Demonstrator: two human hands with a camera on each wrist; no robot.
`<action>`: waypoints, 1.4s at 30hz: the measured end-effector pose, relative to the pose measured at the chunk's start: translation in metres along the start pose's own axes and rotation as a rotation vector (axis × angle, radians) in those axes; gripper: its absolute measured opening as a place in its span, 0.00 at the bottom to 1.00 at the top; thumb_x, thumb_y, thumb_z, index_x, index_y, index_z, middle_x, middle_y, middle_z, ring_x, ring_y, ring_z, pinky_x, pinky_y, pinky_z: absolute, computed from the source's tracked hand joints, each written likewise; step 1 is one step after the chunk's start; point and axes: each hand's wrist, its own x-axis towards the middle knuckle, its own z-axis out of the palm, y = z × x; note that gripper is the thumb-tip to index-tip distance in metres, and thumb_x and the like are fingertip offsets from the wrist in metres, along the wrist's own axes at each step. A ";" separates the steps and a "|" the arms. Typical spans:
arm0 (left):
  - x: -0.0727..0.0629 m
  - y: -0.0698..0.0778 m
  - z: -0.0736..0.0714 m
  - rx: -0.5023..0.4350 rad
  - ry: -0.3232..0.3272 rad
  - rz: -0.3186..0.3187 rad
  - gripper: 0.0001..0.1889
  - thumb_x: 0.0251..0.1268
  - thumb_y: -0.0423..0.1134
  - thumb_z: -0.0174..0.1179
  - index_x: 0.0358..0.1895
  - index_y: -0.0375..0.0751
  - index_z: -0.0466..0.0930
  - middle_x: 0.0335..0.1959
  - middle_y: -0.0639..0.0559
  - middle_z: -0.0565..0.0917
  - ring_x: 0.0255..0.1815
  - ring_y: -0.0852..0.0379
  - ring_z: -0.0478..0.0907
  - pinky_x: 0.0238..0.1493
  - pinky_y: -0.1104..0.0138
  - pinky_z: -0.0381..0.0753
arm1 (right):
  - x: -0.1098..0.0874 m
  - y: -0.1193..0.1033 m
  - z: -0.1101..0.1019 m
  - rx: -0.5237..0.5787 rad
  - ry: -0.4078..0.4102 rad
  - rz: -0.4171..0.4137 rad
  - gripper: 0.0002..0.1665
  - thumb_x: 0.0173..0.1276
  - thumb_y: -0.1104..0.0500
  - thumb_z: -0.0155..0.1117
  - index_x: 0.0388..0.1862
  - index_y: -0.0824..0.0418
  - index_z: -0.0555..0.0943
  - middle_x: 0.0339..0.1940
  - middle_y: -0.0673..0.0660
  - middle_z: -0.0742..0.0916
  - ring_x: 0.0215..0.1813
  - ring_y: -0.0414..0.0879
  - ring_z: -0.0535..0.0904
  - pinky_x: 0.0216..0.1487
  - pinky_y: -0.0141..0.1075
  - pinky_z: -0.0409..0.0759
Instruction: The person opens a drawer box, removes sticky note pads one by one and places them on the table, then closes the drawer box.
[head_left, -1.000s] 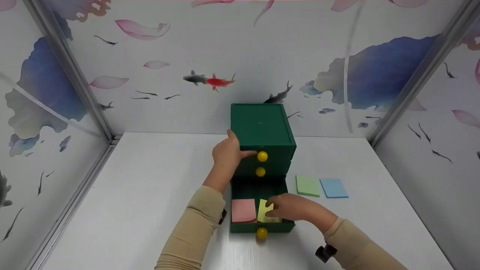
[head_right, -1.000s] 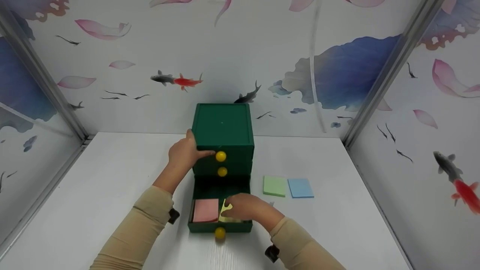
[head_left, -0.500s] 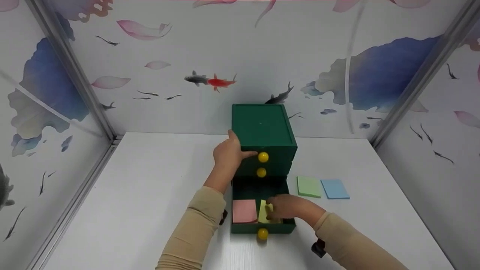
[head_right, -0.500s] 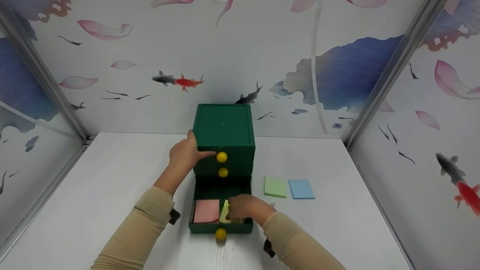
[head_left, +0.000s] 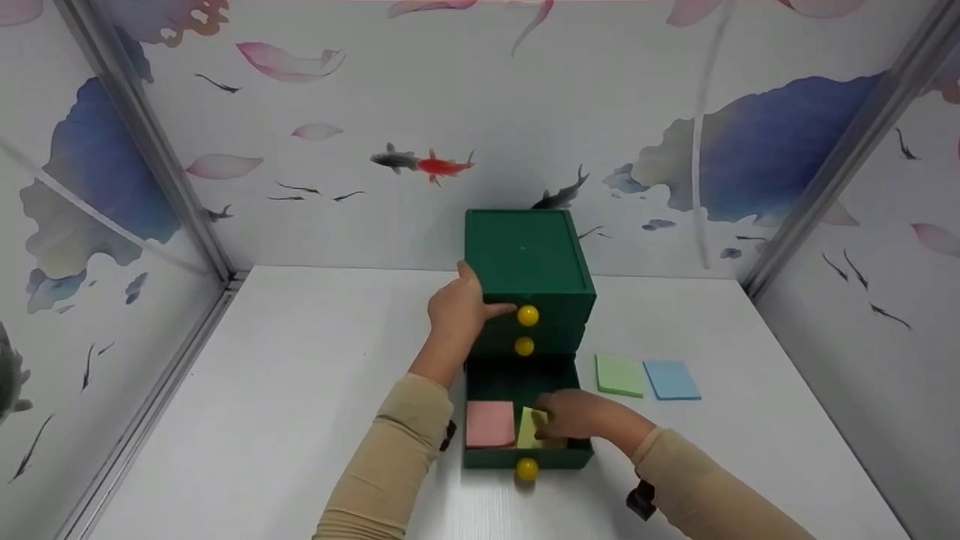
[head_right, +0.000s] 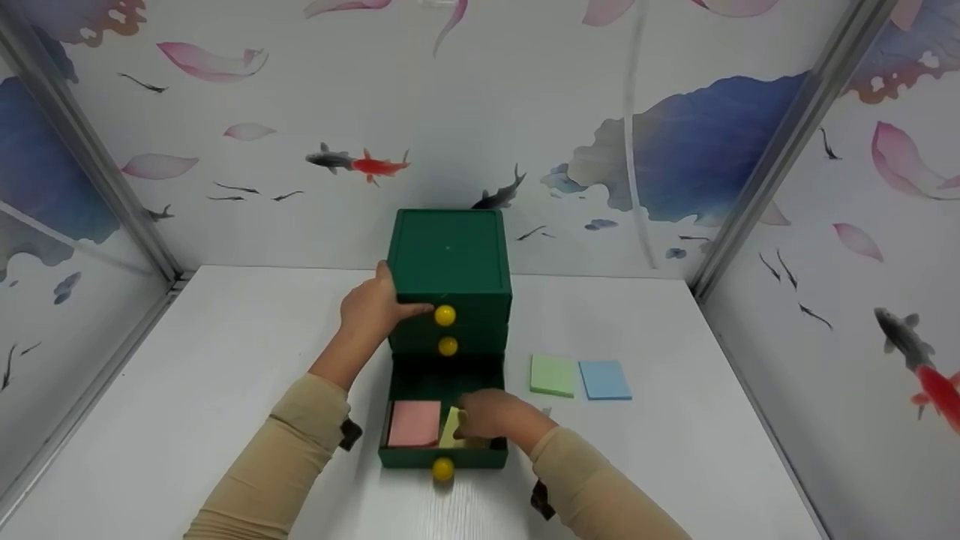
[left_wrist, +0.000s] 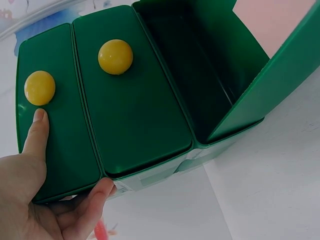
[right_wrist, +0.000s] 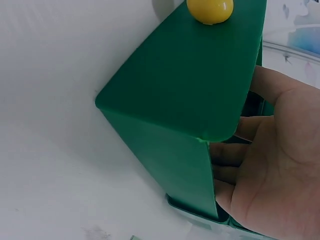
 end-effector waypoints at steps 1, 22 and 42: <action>0.000 0.000 0.000 0.003 0.005 0.004 0.63 0.45 0.72 0.66 0.77 0.33 0.49 0.25 0.50 0.79 0.27 0.56 0.78 0.35 0.63 0.81 | 0.000 0.000 0.000 0.003 0.003 -0.005 0.21 0.67 0.50 0.67 0.54 0.59 0.79 0.34 0.49 0.80 0.36 0.48 0.74 0.47 0.46 0.79; -0.002 0.000 -0.001 -0.027 0.000 0.014 0.62 0.47 0.70 0.66 0.77 0.33 0.48 0.40 0.45 0.84 0.37 0.53 0.80 0.47 0.60 0.81 | 0.003 0.010 -0.002 0.062 0.050 -0.047 0.18 0.66 0.57 0.67 0.55 0.57 0.81 0.44 0.50 0.81 0.41 0.46 0.75 0.53 0.47 0.78; -0.005 -0.001 -0.002 -0.048 0.023 0.035 0.61 0.48 0.68 0.67 0.76 0.32 0.50 0.44 0.43 0.84 0.39 0.52 0.81 0.45 0.60 0.81 | -0.012 0.008 -0.009 -0.046 0.002 -0.109 0.21 0.57 0.74 0.68 0.42 0.51 0.77 0.30 0.46 0.78 0.35 0.46 0.74 0.43 0.41 0.79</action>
